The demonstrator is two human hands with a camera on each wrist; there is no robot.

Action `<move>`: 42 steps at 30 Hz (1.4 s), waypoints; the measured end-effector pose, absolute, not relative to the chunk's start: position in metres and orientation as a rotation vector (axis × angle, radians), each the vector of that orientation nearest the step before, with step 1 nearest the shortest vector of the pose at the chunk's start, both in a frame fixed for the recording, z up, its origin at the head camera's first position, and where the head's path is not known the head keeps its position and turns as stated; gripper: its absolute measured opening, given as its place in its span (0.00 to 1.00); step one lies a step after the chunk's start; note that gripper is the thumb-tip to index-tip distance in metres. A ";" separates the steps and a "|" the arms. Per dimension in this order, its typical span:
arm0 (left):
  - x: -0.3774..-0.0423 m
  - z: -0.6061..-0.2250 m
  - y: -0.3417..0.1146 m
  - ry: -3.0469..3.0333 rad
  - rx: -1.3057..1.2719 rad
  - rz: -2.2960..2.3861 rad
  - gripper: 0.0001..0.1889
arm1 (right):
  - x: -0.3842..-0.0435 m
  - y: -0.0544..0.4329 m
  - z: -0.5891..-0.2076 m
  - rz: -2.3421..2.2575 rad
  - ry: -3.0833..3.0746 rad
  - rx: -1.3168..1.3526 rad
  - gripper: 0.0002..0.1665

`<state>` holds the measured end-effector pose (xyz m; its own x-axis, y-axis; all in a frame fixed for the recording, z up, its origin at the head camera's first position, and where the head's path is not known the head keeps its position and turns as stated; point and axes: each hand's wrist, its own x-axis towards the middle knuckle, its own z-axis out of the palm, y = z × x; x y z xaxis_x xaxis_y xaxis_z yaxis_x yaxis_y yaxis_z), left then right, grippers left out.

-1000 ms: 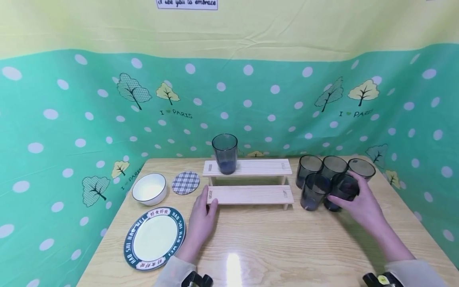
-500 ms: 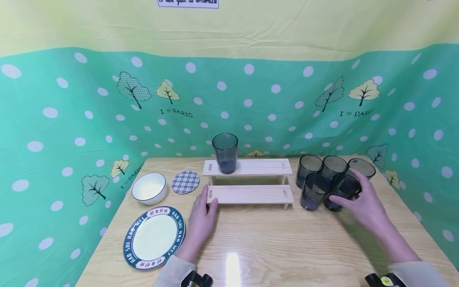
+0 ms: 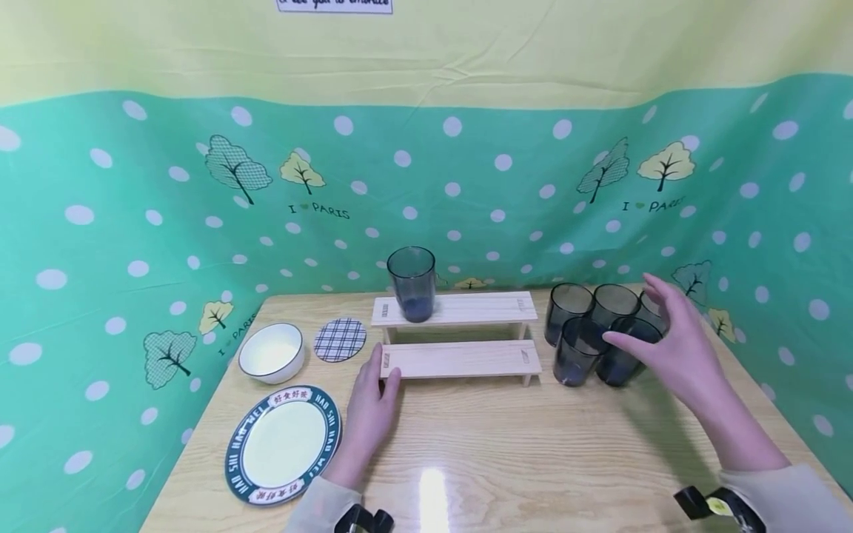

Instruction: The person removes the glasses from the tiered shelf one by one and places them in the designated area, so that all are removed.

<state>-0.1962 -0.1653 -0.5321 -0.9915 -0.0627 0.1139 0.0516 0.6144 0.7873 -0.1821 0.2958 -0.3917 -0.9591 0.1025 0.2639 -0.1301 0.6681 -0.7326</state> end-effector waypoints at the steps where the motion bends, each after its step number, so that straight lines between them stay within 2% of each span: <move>1: -0.196 -0.532 -0.166 -2.704 0.011 -1.327 0.38 | -0.183 0.292 -0.389 1.178 -2.599 0.031 0.70; 19: -0.196 -0.533 -0.163 -2.673 -0.016 -1.336 0.39 | -0.212 0.198 -0.356 1.332 -2.584 0.317 0.67; 42: -0.197 -0.533 -0.165 -2.678 0.005 -1.329 0.38 | -0.250 0.111 -0.358 1.617 -2.568 0.483 0.62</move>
<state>-0.1965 -0.1646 -0.5326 -0.9886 -0.0699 0.1337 0.0642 0.6070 0.7921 -0.2503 0.1108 -0.3583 -0.9482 -0.2262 0.2228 -0.2987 0.3972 -0.8678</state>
